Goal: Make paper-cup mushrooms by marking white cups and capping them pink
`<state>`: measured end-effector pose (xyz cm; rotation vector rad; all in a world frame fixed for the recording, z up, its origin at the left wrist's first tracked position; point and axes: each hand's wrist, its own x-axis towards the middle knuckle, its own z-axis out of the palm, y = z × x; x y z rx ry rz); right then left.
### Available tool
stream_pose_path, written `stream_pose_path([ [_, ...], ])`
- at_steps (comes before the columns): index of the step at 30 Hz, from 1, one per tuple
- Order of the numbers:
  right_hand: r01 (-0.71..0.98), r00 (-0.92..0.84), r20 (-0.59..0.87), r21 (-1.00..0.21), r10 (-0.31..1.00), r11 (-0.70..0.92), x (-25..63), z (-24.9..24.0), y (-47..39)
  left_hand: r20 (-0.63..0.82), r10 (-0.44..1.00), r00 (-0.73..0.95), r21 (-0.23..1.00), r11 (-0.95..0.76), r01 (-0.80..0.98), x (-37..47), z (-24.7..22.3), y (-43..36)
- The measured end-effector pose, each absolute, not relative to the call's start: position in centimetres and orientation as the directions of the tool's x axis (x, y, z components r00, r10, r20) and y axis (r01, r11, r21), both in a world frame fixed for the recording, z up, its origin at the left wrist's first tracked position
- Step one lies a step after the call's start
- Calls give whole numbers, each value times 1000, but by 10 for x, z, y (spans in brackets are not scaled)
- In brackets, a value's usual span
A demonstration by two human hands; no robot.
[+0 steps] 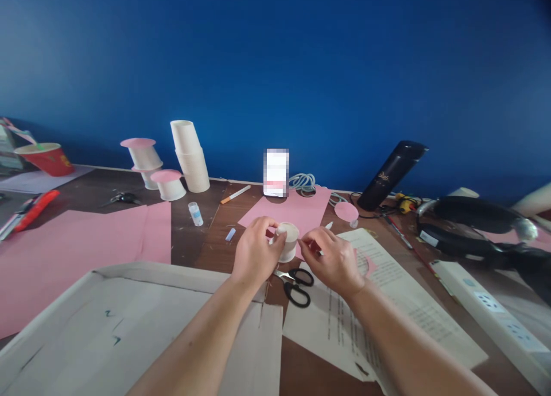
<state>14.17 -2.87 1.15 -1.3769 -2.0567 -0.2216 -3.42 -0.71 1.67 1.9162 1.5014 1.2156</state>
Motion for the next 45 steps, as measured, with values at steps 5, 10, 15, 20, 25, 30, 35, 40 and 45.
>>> stream_pose_path([
  [5, 891, -286, 627, -103, 724, 441, 140, 15, -30, 408, 912, 39, 724, -349, 595, -33, 16, -9],
  [10, 895, -333, 617, -31, 713, 445, 140, 18, -31, 413, 910, 33, 707, -343, 618, -32, 17, -10],
  [15, 846, -332, 542, -190, 772, 497, 135, 16, -34, 412, 911, 28, 718, -344, 605, -32, 18, -11],
  [20, 645, -69, 446, -662, 892, 381, 132, 13, -32, 437, 899, 33, 695, -361, 621, -32, 18, -11],
  [25, 343, -35, 109, -932, 993, 114, 133, 18, -25, 449, 893, 38, 690, -374, 620, -32, 18, -11],
  [30, 302, -136, -73, -953, 988, -29, 129, 20, -25, 440, 897, 46, 688, -369, 625, -32, 16, -12],
  [35, 225, -150, -51, -974, 987, -16, 128, 10, -21, 433, 900, 37, 674, -351, 649, -31, 16, -13],
  [40, 155, -184, -62, -987, 981, -33, 130, 6, -19, 444, 895, 32, 665, -353, 658, -31, 16, -12],
  [45, 110, -186, -94, -991, 978, -74, 130, 10, -20, 443, 896, 26, 673, -352, 651, -31, 16, -12],
])
